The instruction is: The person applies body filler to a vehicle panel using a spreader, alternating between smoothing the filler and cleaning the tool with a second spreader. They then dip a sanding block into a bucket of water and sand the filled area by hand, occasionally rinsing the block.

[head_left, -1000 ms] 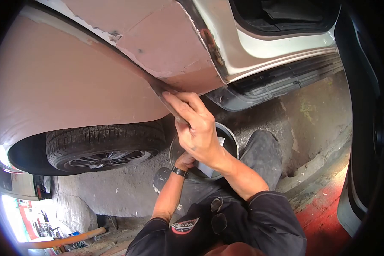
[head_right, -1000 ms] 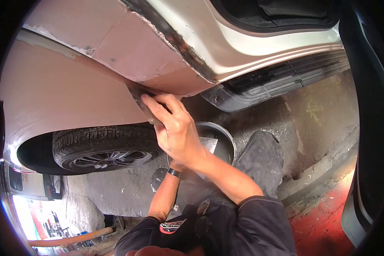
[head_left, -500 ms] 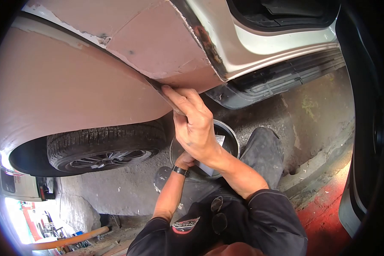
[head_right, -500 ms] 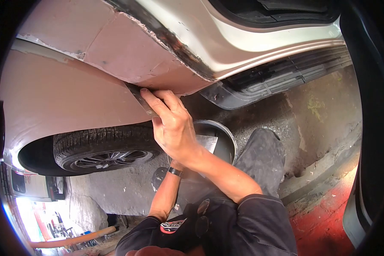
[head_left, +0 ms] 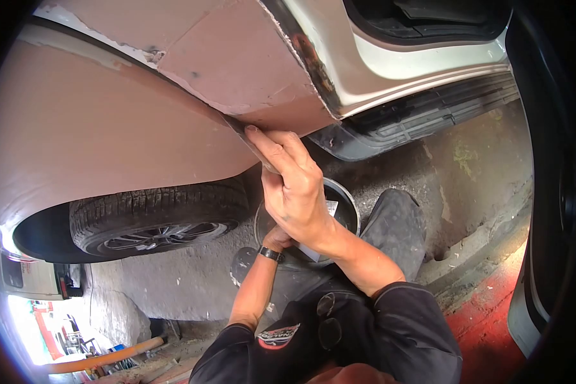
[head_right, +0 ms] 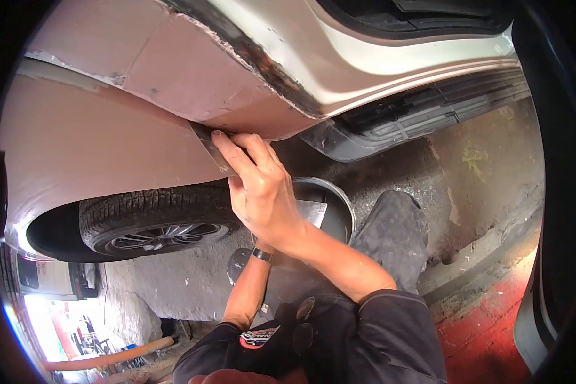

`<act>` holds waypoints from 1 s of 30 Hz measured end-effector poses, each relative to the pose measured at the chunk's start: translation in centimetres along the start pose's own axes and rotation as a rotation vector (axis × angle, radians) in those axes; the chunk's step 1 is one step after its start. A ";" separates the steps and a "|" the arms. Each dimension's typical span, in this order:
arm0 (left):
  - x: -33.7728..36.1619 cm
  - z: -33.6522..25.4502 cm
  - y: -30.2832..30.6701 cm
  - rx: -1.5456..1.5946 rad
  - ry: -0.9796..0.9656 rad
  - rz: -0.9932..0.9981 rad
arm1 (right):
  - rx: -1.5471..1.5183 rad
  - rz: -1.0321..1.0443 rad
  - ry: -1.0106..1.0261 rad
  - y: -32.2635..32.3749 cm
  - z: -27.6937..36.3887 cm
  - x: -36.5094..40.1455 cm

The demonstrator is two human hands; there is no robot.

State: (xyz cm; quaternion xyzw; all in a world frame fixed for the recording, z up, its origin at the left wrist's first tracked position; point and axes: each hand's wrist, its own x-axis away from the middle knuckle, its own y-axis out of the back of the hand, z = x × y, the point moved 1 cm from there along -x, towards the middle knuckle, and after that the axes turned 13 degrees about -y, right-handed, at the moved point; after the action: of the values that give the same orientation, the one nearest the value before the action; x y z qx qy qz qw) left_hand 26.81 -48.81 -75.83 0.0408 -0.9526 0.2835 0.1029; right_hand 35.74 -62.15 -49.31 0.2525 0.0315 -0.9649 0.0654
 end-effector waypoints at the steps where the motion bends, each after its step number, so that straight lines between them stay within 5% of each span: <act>1: 0.0 0.0 0.0 -0.001 0.003 0.000 | -0.003 0.000 -0.003 -0.2 0.0 -0.1; 12: 0.3 -0.1 -0.1 -0.005 0.027 0.022 | -0.032 0.161 0.061 1.5 0.0 3.0; 17: 1.1 0.2 -0.3 -0.006 0.053 0.027 | -0.026 0.077 -0.137 2.4 -3.1 2.6; 30: 1.0 0.2 0.2 -0.015 0.048 0.003 | -0.051 -0.008 -0.049 -0.6 -2.9 0.9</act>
State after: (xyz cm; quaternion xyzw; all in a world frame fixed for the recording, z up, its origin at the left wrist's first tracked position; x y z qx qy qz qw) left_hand 25.78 -48.79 -75.86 0.0317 -0.9520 0.2775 0.1253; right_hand 36.25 -61.41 -52.31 0.2269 0.0555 -0.9699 0.0685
